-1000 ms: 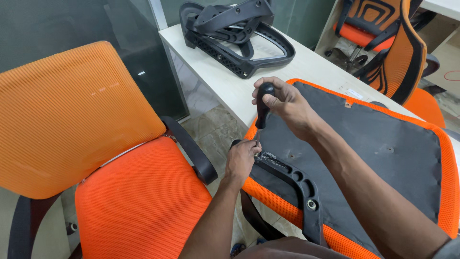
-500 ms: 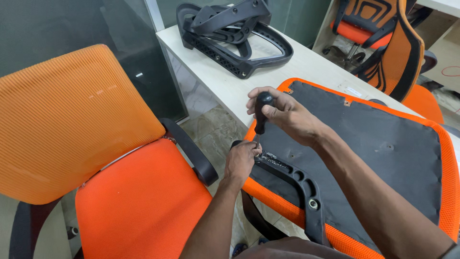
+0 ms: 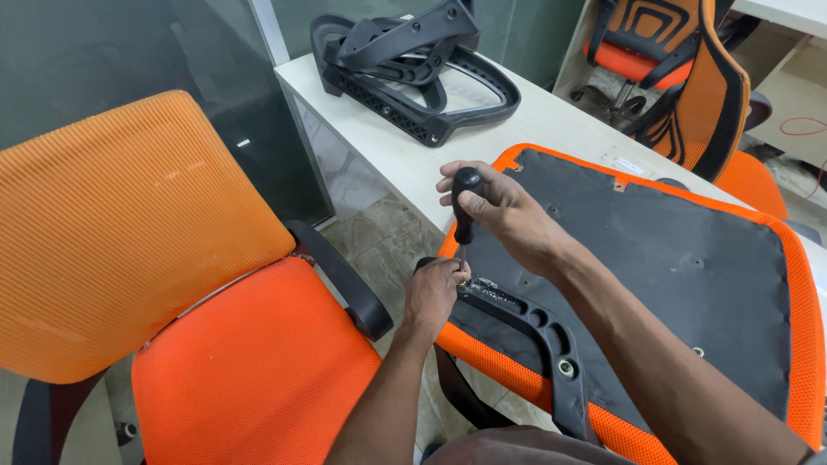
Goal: The person uses a screwdriver to attach a black plastic armrest bracket to the underside of an orange office chair seat. They insert a screw and tighten it, then reposition the seat and place a second bracket on the opposite side.
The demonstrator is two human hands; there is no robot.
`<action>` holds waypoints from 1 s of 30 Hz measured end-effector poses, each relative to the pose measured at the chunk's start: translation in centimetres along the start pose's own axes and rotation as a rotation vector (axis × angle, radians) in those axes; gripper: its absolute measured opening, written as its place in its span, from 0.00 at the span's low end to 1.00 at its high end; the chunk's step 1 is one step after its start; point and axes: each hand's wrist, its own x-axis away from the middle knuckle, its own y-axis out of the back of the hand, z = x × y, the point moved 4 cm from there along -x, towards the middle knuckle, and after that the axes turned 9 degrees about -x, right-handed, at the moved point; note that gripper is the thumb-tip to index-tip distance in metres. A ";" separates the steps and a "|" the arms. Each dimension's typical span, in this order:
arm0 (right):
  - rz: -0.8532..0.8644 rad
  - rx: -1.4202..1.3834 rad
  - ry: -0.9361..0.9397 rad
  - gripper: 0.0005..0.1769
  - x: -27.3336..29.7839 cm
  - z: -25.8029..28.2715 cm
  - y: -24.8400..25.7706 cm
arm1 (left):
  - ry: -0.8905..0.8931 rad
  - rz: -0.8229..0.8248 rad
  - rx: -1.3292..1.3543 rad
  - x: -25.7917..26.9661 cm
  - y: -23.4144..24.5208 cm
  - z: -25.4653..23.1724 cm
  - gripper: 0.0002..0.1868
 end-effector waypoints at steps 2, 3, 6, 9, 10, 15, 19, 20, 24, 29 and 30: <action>0.026 0.010 0.020 0.13 -0.1 0.3 0.5 | 0.006 0.031 -0.003 0.0 -0.1 0.1 0.05; -0.024 -0.004 0.031 0.13 -0.1 0.2 0.7 | 0.009 0.047 -0.004 -0.1 -0.1 0.1 0.05; -0.182 -0.002 0.077 0.14 0.1 -0.5 0.6 | -0.022 0.032 0.009 -0.3 -0.2 0.1 0.05; -0.292 0.060 0.107 0.14 0.3 -1.5 -0.5 | -0.034 0.046 0.020 -0.3 -0.1 0.2 0.06; -0.294 0.051 0.094 0.15 0.3 -1.7 -0.7 | -0.043 0.044 0.007 -0.3 0.0 0.3 0.06; -0.047 0.036 0.013 0.16 -0.2 -0.3 0.4 | 0.008 0.129 -0.033 -0.4 0.2 0.3 0.07; -0.097 -0.010 0.022 0.14 0.3 -0.1 1.4 | -0.017 0.118 -0.009 -0.5 0.3 0.3 0.07; -0.136 -0.018 0.032 0.13 0.6 -0.4 1.3 | -0.054 0.097 -0.014 -0.5 0.2 0.4 0.07; -0.252 0.115 0.090 0.10 0.5 -1.7 -1.0 | -0.096 0.089 0.024 -0.6 -0.2 1.1 0.06; -0.211 0.045 0.057 0.10 0.9 -1.1 -1.2 | -0.136 -0.006 0.044 0.0 -0.5 1.3 0.07; -0.244 0.009 0.063 0.10 1.5 -0.8 -0.4 | -0.172 -0.058 0.035 0.4 -0.5 1.1 0.08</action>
